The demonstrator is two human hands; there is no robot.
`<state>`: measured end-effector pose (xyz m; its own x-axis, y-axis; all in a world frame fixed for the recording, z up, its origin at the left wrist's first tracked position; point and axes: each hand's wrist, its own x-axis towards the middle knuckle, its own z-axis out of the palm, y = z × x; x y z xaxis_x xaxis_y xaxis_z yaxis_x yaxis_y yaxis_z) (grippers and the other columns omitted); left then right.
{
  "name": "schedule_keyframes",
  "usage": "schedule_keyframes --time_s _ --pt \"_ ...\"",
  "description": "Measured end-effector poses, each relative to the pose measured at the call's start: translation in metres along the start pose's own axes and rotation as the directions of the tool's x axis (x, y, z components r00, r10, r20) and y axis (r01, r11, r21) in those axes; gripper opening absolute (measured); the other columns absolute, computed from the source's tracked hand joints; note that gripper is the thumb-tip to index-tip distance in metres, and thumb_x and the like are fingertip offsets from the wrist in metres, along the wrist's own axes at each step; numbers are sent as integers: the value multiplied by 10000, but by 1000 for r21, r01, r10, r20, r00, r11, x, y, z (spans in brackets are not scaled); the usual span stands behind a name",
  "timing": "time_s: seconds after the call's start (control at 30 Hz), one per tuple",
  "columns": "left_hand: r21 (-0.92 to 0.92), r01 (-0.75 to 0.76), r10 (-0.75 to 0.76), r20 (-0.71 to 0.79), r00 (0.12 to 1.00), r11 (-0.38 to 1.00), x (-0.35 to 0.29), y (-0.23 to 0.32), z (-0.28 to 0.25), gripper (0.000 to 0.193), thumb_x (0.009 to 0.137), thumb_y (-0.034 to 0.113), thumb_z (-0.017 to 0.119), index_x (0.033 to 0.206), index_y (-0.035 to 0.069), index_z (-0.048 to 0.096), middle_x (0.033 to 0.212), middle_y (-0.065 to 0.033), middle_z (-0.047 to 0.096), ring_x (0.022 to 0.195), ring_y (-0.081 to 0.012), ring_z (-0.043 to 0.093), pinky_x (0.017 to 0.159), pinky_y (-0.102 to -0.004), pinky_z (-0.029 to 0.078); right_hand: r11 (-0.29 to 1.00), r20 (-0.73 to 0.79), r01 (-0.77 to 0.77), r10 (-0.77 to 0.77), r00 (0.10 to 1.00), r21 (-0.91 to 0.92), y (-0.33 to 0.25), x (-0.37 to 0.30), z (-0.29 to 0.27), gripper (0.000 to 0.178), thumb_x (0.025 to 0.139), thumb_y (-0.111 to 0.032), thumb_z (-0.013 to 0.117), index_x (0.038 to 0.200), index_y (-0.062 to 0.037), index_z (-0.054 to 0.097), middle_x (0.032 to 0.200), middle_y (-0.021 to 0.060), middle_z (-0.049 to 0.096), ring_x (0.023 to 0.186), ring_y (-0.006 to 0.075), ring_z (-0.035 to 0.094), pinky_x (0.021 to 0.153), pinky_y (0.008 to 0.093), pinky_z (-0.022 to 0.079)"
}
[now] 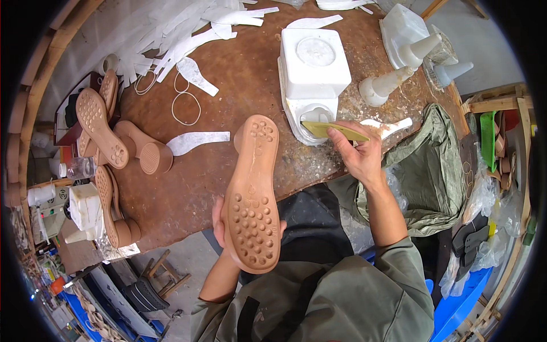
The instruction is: Applying adhesive to various points on the bottom of a shoe sole using a brush.
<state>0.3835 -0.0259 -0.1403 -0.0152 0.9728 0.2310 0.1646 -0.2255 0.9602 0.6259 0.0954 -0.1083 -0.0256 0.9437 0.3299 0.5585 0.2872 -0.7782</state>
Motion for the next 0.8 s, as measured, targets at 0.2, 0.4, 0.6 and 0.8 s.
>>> schedule_keyframes --time_s 0.2,0.4,0.6,0.8 --pt "-22 -14 15 24 1000 1000 0 -5 1 979 736 459 667 1438 97 88 1407 -138 355 1284 -264 394 1083 -425 283 852 131 -393 371 919 345 -1 2 -1 167 867 -133 659 930 21 679 721 60 654 553 99 569 493 228 428" --pt "-117 13 -4 74 997 993 -9 7 -3 936 748 471 641 1428 98 118 1398 -138 368 1275 -261 404 1077 -424 295 674 264 -586 527 808 450 -32 5 -27 144 864 -108 656 850 35 666 615 40 622 455 73 531 414 203 376" --pt "-418 94 15 249 969 903 -26 32 -13 896 760 483 616 1419 98 147 1389 -137 382 1266 -257 413 1070 -422 306 602 139 -271 258 956 751 -106 -14 -25 124 861 -32 646 932 69 638 726 100 654 514 92 574 445 196 444" --pt "-641 204 84 389 917 739 -34 50 -18 857 772 495 590 1410 98 176 1380 -137 395 1256 -254 423 1064 -420 317 733 -50 -26 82 995 680 -134 -13 -26 129 861 -26 645 946 72 643 728 102 658 538 82 582 456 189 448"
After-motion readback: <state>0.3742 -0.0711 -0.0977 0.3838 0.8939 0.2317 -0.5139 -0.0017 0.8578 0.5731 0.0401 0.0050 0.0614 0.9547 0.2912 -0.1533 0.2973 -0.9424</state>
